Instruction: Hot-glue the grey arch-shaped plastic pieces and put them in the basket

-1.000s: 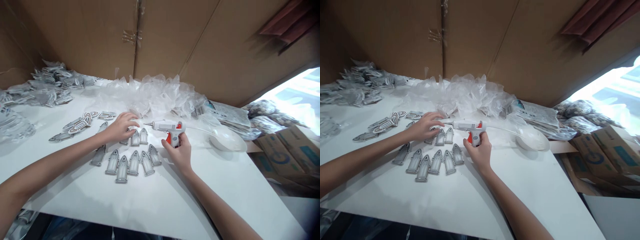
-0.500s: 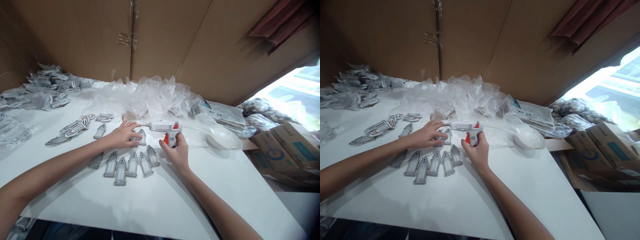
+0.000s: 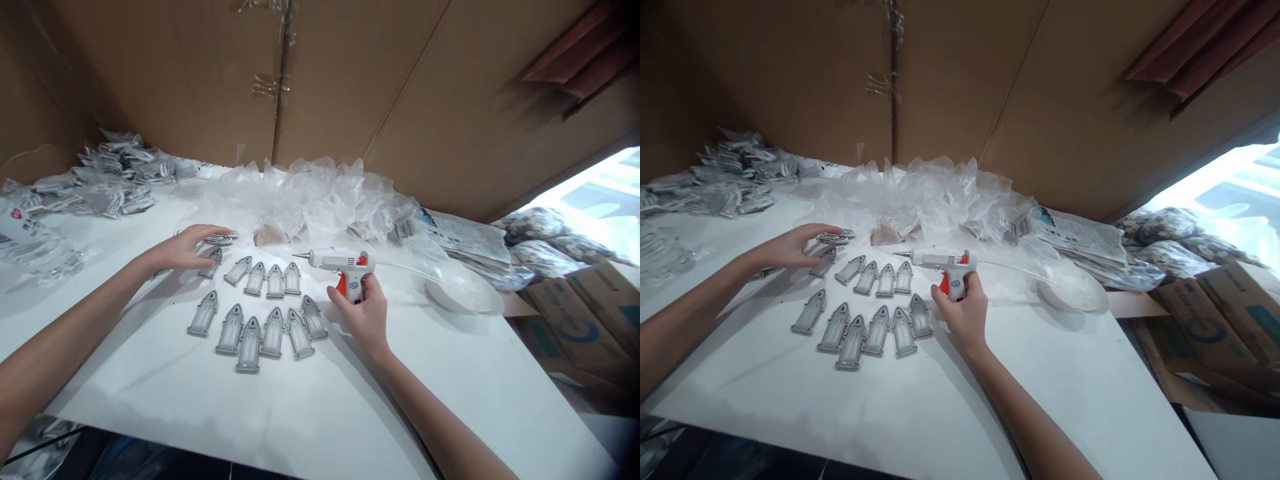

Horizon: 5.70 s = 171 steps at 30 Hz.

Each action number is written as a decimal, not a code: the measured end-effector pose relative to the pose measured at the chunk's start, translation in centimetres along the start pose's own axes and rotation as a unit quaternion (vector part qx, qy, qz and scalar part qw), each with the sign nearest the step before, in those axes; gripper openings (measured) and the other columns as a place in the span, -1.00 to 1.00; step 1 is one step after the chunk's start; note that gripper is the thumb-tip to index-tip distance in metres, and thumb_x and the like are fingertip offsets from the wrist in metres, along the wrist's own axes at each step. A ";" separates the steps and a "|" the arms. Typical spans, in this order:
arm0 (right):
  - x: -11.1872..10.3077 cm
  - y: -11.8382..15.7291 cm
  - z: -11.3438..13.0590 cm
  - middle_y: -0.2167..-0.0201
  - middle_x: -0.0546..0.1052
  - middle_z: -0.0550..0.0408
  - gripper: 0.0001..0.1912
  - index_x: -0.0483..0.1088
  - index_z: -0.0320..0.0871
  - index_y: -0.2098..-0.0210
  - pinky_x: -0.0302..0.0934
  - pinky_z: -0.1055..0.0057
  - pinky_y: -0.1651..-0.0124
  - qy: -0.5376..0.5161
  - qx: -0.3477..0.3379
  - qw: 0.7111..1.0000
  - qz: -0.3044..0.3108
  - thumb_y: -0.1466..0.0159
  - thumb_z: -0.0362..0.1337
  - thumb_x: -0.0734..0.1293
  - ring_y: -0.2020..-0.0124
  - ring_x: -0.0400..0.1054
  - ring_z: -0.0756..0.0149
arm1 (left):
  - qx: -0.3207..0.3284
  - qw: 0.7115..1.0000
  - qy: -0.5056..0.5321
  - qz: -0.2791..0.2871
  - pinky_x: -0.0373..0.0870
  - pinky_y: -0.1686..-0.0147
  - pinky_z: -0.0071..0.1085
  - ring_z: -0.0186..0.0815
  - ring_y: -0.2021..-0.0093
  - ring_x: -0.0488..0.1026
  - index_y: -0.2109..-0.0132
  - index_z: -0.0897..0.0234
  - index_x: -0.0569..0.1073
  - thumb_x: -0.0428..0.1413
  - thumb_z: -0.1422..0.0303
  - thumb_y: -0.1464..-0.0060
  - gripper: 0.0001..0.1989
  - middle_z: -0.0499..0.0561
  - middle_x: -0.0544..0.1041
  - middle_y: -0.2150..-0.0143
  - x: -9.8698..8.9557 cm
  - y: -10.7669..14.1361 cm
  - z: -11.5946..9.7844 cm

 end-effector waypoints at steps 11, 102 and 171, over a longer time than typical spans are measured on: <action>0.3 -0.1 -0.1 0.51 0.32 0.21 -0.55 0.26 -0.18 0.33 0.10 0.47 0.47 0.003 0.023 1.000 0.003 0.02 -0.01 0.43 0.53 0.14 0.47 | 0.015 0.999 -0.021 0.037 0.08 -0.34 -0.12 -0.06 -0.33 0.16 -0.34 0.09 0.09 0.18 0.16 0.02 -0.20 0.03 0.24 -0.33 1.1 2.1 1.6; 0.8 -0.1 -0.3 0.43 0.42 0.18 -0.60 0.28 -0.15 0.27 0.07 0.46 0.36 0.040 -0.016 0.998 0.046 0.01 -0.06 0.36 0.45 0.21 0.41 | 0.041 0.992 -0.029 0.117 0.23 -0.22 -0.17 -0.02 -0.27 0.22 -0.36 0.19 0.06 0.26 0.21 0.18 -0.03 0.11 0.27 -0.29 4.4 6.3 -13.1; -4.0 16.1 8.2 0.17 0.42 0.06 -0.38 0.33 -0.15 -0.01 0.24 0.46 0.14 -0.365 0.161 0.894 0.205 -0.07 0.02 0.47 0.15 0.33 0.36 | 0.306 0.951 -0.004 -0.033 0.27 -0.17 -0.09 -0.04 -0.19 0.28 -0.28 0.26 0.13 0.14 0.36 0.09 -0.25 0.16 0.34 -0.15 4.6 8.2 -24.0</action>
Point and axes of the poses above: each hand's wrist, its own y-axis away from the middle knuckle, its own x-axis out of the palm, z = x × y, the point moved 1 cm from there along -y, towards the middle knuckle
